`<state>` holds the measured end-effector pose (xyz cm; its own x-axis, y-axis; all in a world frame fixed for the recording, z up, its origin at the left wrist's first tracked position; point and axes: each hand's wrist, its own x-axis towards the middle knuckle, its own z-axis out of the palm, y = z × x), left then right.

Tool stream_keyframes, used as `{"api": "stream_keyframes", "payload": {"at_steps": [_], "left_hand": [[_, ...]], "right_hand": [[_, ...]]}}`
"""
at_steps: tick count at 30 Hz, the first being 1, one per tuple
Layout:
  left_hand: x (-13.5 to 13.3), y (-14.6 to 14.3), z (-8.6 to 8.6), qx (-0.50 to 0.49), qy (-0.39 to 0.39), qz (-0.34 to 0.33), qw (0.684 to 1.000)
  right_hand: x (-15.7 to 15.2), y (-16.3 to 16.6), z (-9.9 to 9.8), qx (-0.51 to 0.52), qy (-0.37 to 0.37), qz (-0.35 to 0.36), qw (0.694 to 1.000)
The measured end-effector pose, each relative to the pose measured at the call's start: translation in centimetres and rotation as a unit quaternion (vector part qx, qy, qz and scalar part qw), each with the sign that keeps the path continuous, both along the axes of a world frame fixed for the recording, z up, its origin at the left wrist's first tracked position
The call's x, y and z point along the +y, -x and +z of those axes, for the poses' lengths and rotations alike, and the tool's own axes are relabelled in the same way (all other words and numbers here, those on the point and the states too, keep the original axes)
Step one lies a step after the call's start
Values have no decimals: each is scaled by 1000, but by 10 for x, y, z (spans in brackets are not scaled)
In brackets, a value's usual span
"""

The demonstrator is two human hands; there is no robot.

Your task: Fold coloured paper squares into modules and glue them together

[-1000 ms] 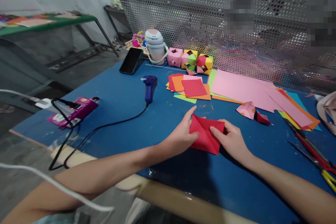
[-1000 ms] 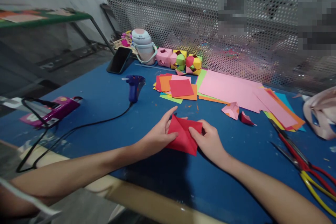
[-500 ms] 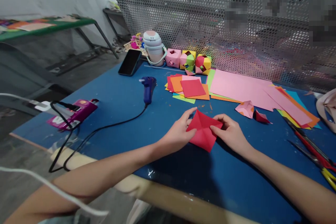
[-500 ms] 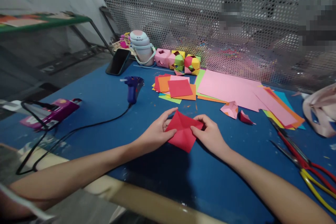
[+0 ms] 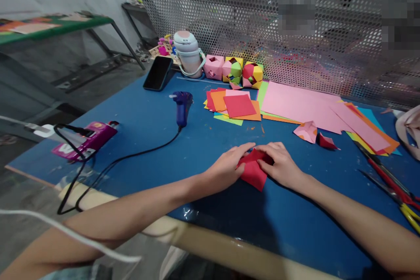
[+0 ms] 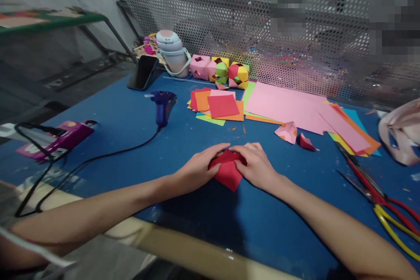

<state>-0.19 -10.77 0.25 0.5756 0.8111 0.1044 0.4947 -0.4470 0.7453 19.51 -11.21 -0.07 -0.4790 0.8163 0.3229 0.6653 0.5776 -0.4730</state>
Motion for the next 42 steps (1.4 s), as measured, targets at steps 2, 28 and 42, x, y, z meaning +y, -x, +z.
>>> {"api": "stream_keyframes", "payload": {"at_steps": [2, 28, 42], "left_hand": [[0, 1, -2, 12, -20, -12, 1000], [-9, 20, -3, 191, -288, -139, 928], [-2, 5, 6, 52, -47, 16, 997]], "right_hand": [[0, 0, -1, 0, -11, 17, 1000], [-3, -8, 19, -243, -213, 169, 931], [-4, -4, 7, 29, -27, -5, 999]]}}
